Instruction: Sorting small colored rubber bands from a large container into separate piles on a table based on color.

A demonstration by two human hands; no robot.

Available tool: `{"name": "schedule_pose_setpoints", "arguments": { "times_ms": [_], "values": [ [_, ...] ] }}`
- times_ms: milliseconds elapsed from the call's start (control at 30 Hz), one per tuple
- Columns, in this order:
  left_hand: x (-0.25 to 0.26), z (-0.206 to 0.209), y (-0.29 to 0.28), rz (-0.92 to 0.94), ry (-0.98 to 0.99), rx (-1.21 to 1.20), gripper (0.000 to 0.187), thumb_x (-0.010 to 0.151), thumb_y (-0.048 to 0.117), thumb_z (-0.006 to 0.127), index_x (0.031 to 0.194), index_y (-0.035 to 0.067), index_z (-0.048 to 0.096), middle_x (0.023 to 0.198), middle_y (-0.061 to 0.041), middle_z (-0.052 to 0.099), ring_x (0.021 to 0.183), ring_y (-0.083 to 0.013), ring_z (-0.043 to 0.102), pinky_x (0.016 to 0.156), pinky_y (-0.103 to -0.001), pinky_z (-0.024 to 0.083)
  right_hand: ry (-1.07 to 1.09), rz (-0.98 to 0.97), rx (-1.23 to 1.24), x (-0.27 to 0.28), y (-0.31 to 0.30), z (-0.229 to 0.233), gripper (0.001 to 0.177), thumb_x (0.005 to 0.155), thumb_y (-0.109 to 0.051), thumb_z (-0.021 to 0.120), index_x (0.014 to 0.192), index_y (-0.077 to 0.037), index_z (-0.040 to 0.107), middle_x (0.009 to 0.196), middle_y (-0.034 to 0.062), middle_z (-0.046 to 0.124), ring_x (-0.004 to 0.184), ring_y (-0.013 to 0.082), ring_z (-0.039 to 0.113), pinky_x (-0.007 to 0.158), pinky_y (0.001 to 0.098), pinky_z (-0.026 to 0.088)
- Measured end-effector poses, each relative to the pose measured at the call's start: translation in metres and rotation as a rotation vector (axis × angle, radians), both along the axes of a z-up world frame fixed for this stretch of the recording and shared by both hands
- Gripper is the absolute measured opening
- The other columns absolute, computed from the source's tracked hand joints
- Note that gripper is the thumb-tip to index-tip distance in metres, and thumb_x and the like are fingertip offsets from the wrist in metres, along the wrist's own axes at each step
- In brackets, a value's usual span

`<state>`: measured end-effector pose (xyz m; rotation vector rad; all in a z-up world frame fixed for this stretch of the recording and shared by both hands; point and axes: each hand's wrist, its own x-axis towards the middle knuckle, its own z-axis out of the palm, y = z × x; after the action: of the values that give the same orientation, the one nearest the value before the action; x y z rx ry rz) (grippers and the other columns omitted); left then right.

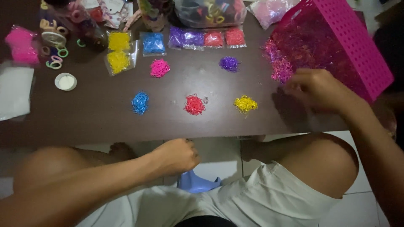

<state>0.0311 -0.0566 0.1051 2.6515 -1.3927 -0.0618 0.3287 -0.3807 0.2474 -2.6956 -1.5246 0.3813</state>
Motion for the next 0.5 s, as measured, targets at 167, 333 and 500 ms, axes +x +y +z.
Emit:
{"name": "schedule_pose_setpoints", "arguments": {
  "times_ms": [167, 333, 500],
  "values": [
    [0.019, 0.034, 0.003, -0.039, -0.087, -0.261, 0.007, 0.095, 0.011, 0.063, 0.098, 0.008, 0.069, 0.083, -0.009, 0.068, 0.077, -0.0256, 0.065, 0.06, -0.036, 0.056, 0.425, -0.212, 0.244, -0.028, 0.076, 0.034, 0.009, 0.093, -0.012, 0.071, 0.101, -0.008, 0.073, 0.081, 0.0057, 0.072, 0.072, 0.0181, 0.068, 0.066, 0.0349, 0.054],
    [0.043, 0.051, 0.012, 0.145, -0.387, -0.616, 0.019, 0.096, 0.018, 0.061, 0.108, 0.008, 0.072, 0.088, -0.01, 0.062, 0.085, -0.0277, 0.061, 0.075, -0.039, 0.055, 0.799, -0.331, 0.5, -0.046, 0.139, 0.013, 0.012, 0.094, -0.006, 0.071, 0.102, 0.003, 0.073, 0.069, 0.0159, 0.067, 0.056, 0.0232, 0.065, 0.046, 0.0322, 0.055],
    [0.06, 0.069, 0.037, 0.503, -0.478, -0.569, 0.019, 0.093, 0.023, 0.068, 0.107, 0.01, 0.071, 0.09, -0.008, 0.067, 0.083, -0.0273, 0.063, 0.074, -0.039, 0.053, 0.948, -0.354, 0.535, -0.06, 0.179, -0.011, 0.011, 0.088, -0.006, 0.074, 0.095, 0.003, 0.073, 0.059, 0.0111, 0.062, 0.05, 0.0174, 0.063, 0.036, 0.0274, 0.051]
  ]
}}
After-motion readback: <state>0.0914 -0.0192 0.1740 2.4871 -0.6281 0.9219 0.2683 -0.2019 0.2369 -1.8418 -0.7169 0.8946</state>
